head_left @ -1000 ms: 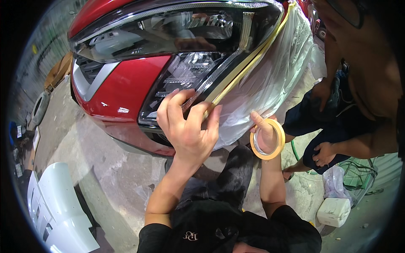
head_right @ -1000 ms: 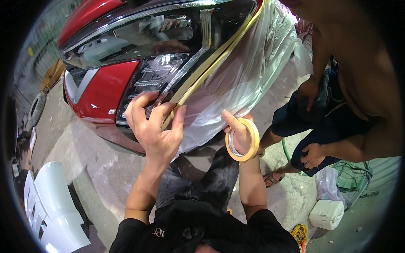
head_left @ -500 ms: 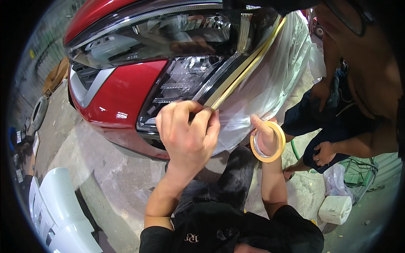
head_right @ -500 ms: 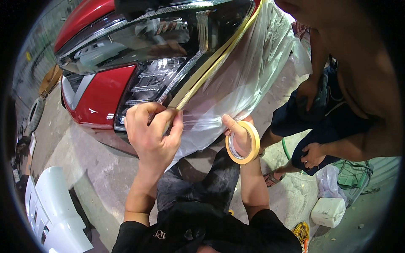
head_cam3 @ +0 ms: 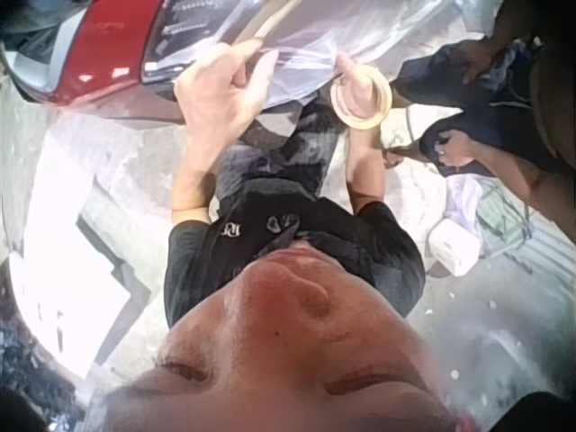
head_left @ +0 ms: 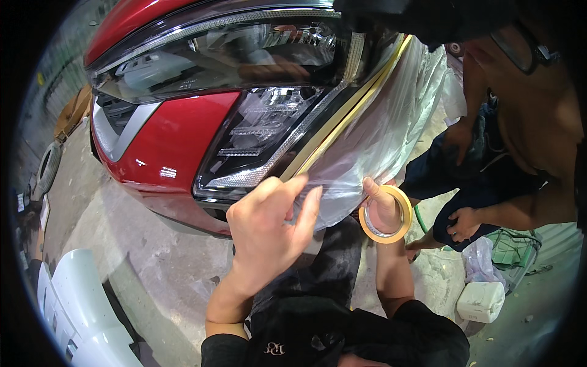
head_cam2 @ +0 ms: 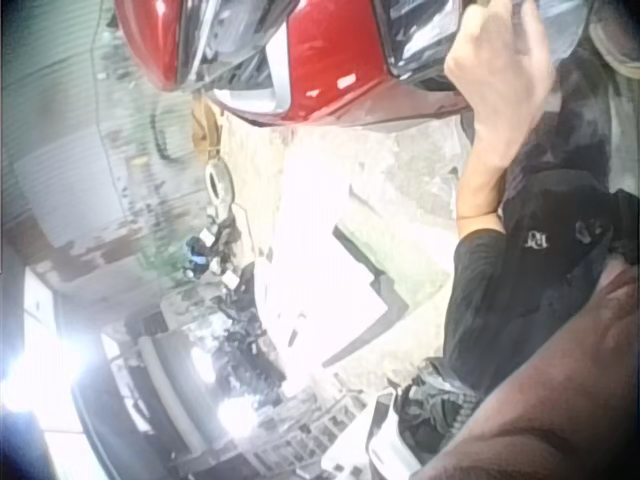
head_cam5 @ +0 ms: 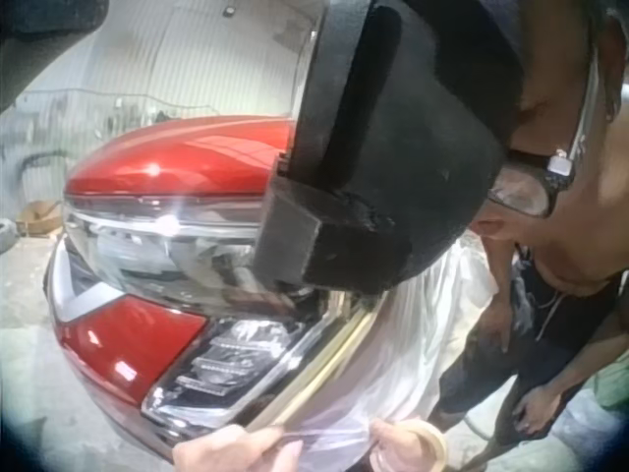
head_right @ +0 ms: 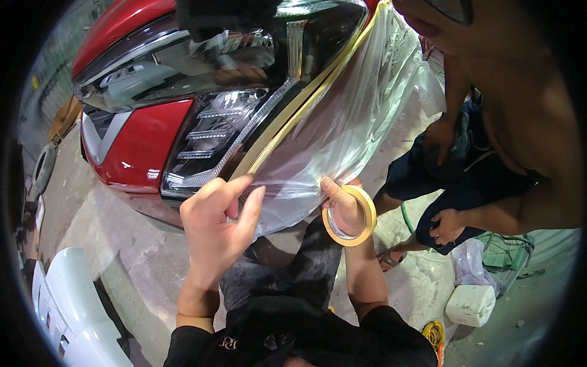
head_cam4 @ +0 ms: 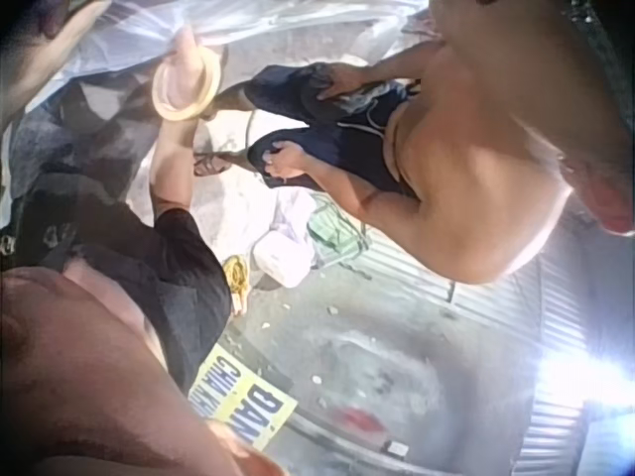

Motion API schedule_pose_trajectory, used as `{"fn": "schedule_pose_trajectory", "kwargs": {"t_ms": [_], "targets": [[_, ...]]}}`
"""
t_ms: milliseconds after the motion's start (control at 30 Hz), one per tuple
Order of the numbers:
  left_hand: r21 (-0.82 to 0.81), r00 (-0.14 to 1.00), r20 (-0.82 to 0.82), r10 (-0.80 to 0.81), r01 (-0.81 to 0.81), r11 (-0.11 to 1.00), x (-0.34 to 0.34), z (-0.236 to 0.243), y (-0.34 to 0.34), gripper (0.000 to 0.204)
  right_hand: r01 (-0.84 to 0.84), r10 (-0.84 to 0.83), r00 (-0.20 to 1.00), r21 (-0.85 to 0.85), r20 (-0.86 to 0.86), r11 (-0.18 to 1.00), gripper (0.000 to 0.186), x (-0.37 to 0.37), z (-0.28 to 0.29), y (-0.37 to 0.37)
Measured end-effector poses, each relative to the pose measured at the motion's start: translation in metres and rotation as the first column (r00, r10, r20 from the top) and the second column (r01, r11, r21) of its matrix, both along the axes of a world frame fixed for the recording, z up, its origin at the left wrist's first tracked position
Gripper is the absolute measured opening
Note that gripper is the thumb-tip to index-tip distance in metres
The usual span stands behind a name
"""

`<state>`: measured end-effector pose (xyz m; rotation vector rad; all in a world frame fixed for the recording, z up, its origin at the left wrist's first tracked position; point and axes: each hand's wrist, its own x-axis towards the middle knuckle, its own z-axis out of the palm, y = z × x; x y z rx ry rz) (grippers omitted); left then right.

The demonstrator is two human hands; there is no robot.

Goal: The person applies masking tape to secure a plastic sheet over the front of a red car, then walks to a paint mixing area and pours red paint into a container.

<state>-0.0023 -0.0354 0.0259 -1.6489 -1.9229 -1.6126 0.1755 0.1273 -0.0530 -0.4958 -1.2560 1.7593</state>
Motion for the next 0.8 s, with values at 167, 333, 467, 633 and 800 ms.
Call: {"fn": "schedule_pose_trajectory", "kwargs": {"t_ms": [167,333,467,633,800], "targets": [[-0.071,0.995,0.077,-0.062,0.067,0.995,0.007,-0.004,-0.011,0.032,-0.011,0.012,1.0,-0.013,0.024,1.0,0.02,0.0,-0.003,-0.001],[-0.095,0.955,0.206,-0.216,0.239,0.966,0.019,-0.013,-0.015,0.07,0.072,-0.07,0.996,-0.037,0.051,0.997,0.02,-0.003,0.0,-0.014],[-0.074,0.877,0.3,-0.374,0.412,0.908,0.015,-0.008,-0.004,0.083,0.123,-0.115,0.988,-0.074,0.105,0.99,0.021,-0.001,0.004,-0.024],[-0.062,0.866,0.301,-0.4,0.437,0.897,0.007,-0.01,-0.003,0.083,0.151,-0.14,0.982,-0.085,0.129,0.985,0.011,-0.001,0.001,-0.019],[-0.077,0.869,0.284,-0.404,0.441,0.894,-0.002,-0.017,-0.011,0.081,0.191,-0.185,0.981,-0.114,0.066,0.975,0.02,-0.017,0.009,-0.028]]}}
